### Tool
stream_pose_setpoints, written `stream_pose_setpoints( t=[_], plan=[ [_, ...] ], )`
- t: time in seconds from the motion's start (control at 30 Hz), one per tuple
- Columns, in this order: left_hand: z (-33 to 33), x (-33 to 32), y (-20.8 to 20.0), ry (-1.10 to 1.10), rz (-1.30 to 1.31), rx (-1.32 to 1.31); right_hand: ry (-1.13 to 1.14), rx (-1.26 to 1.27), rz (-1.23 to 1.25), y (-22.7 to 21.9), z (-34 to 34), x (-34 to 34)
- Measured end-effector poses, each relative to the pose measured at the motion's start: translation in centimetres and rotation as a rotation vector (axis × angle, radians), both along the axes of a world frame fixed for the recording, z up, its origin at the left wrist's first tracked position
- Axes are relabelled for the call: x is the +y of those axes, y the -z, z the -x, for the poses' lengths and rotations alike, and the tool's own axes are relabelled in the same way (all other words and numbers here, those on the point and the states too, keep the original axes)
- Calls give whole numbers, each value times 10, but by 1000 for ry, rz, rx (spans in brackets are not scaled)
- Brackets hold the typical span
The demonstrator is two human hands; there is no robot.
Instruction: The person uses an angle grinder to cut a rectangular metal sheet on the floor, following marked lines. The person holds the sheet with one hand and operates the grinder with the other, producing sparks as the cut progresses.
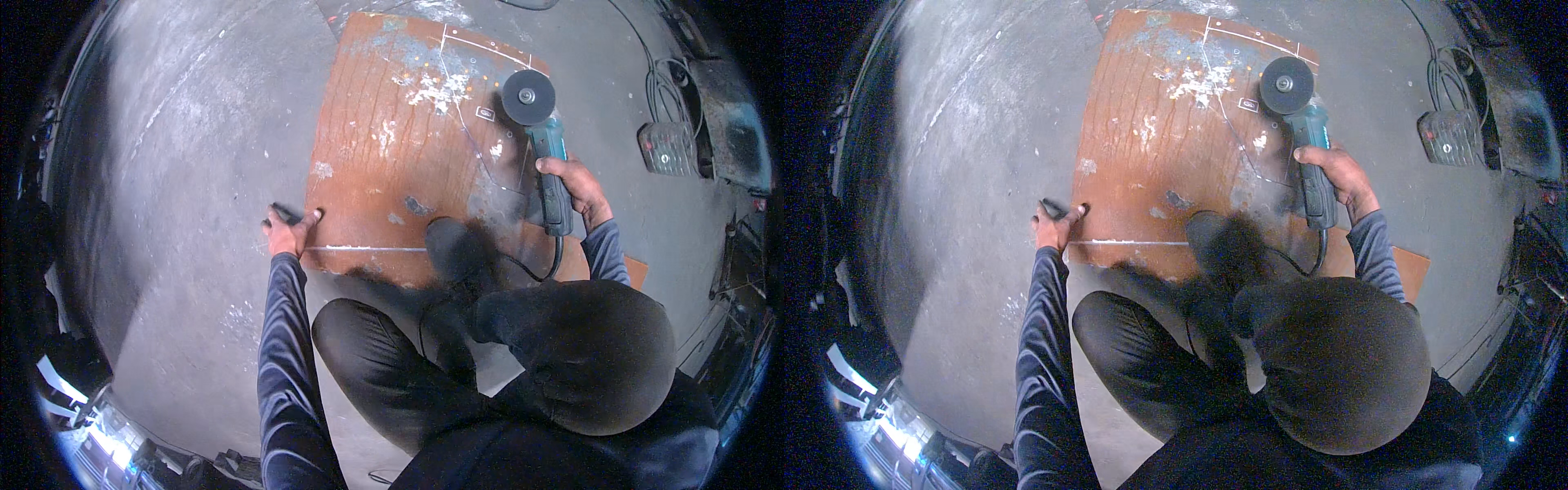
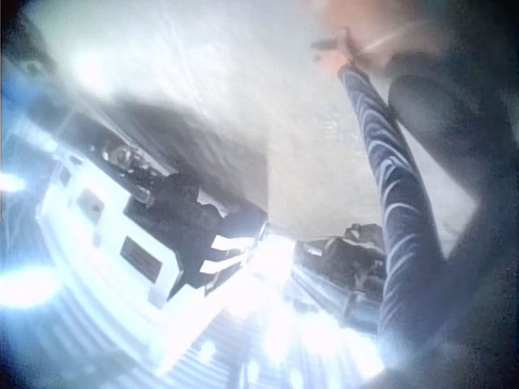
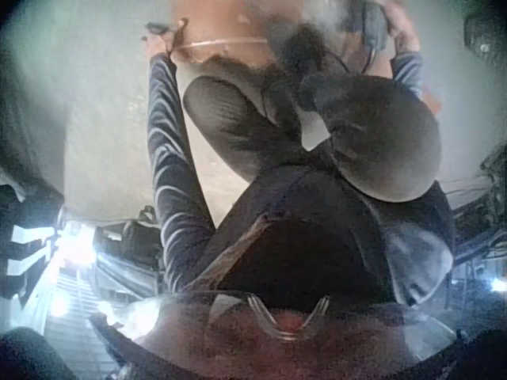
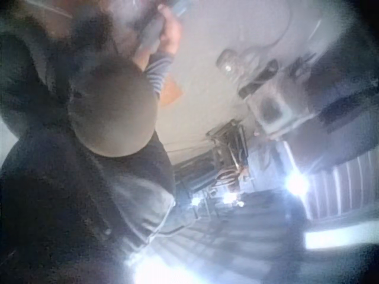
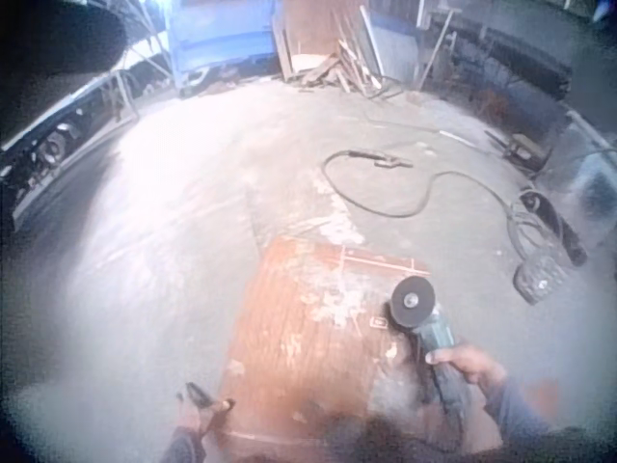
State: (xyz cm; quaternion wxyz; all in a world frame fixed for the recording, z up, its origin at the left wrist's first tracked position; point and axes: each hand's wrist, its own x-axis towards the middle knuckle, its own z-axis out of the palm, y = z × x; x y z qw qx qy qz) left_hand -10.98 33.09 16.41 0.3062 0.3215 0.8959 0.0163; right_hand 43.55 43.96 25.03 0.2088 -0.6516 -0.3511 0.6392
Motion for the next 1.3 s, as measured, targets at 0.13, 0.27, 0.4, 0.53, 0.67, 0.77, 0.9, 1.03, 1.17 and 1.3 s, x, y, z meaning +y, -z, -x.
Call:
stream_pose_setpoints(
  t=[0.13, 0.27, 0.4, 0.53, 0.67, 0.77, 0.9, 1.03, 1.17, 1.3],
  plan=[
    [-13, 21, 21, 13, 151, 61, -44, -54, 37, 6, 15, 23],
    [-18, 19, 26, 8, 82, 11, 8, -63, 26, -3, 26, 29],
    [-11, 6, 33, 13, 65, -8, 82, 20, 120, -17, 32, 31],
    [9, -14, 50, 91, 13, -66, 207, 24, 92, -43, 44, 33],
    [1, -5, 57, 95, 30, -77, 279, -13, 84, -56, 33, 38],
    [-6, 7, 50, 130, 92, -25, 413, 33, -2, -54, 29, 32],
    [34, -3, 113, -127, 200, 16, 487, 93, -207, -51, 41, 47],
    [81, -11, 183, -422, 237, 34, 568, 156, -325, -52, 44, 36],
    [56, 20, 191, -339, 177, 5, 701, 110, -507, -99, 21, -27],
    [6, 37, 182, -411, 239, 18, 773, 182, -544, -120, -1, -72]
  ],
)
